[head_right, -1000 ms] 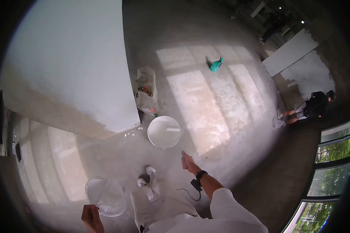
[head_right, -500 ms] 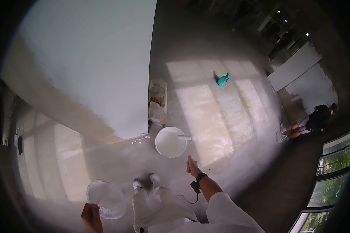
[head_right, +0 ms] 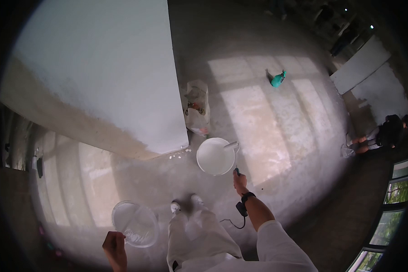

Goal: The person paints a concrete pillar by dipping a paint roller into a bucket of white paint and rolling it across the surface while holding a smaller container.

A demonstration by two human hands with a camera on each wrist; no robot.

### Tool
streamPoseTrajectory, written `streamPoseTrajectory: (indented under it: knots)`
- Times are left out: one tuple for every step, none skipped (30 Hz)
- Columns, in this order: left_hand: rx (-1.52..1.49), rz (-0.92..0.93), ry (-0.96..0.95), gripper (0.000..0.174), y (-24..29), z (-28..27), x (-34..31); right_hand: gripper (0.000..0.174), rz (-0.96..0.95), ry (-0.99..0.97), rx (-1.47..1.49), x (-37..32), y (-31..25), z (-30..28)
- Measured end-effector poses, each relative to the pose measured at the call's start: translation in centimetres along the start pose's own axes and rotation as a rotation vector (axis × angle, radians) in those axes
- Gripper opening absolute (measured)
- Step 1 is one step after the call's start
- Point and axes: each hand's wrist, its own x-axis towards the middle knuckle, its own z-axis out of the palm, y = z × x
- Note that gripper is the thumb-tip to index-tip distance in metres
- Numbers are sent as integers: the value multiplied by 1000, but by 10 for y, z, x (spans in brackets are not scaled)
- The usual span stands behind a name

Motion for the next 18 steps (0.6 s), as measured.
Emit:
streamPoseTrajectory:
  knots:
    - [-10,-10,-3,19,0,0,0,46,-37,30,-56,2,3,1]
    - [-21,-19,-6,19,0,0,-1,45,-60,67,-125,5,4,2]
    - [-33,-28,-9,19,-1,1,-2,45,-85,104,-194,17,16,6]
    - [-36,-24,-12,19,-1,1,-1,47,-108,141,-264,22,18,8]
    - [-39,-20,-14,19,-1,0,0,47,-91,135,-257,24,21,9]
    - [-42,-18,-13,19,-1,0,-2,47,-76,126,-251,23,19,8]
    - [-23,-27,-15,20,-1,-1,-2,48,-61,116,-245,22,17,9]
    - [-4,-37,-19,21,-1,-3,-1,48,-73,119,-264,22,14,11]
    - [16,-47,-26,22,-3,-5,-2,48,-83,122,-283,22,13,11]
    - [17,-18,3,20,-8,-6,-3,48,-93,128,-301,20,13,11]
    - [20,8,30,19,-18,-3,-2,48,-97,128,-296,19,14,11]
    - [23,36,56,19,-26,-2,0,48,-101,130,-289,20,15,12]
    - [24,20,57,18,-30,-3,-1,48,-105,132,-281,20,16,13]
    - [24,6,58,17,-33,-5,0,48,-102,135,-258,20,17,15]
    - [27,-8,56,16,-36,-6,1,48,-96,140,-233,21,19,18]
    - [21,-4,52,16,-39,-6,2,48,-89,145,-208,21,23,20]
    - [15,-5,47,15,-43,-6,3,48,-53,74,-98,22,29,20]
    - [11,-11,43,15,-46,-5,2,47,-14,1,9,16,24,17]
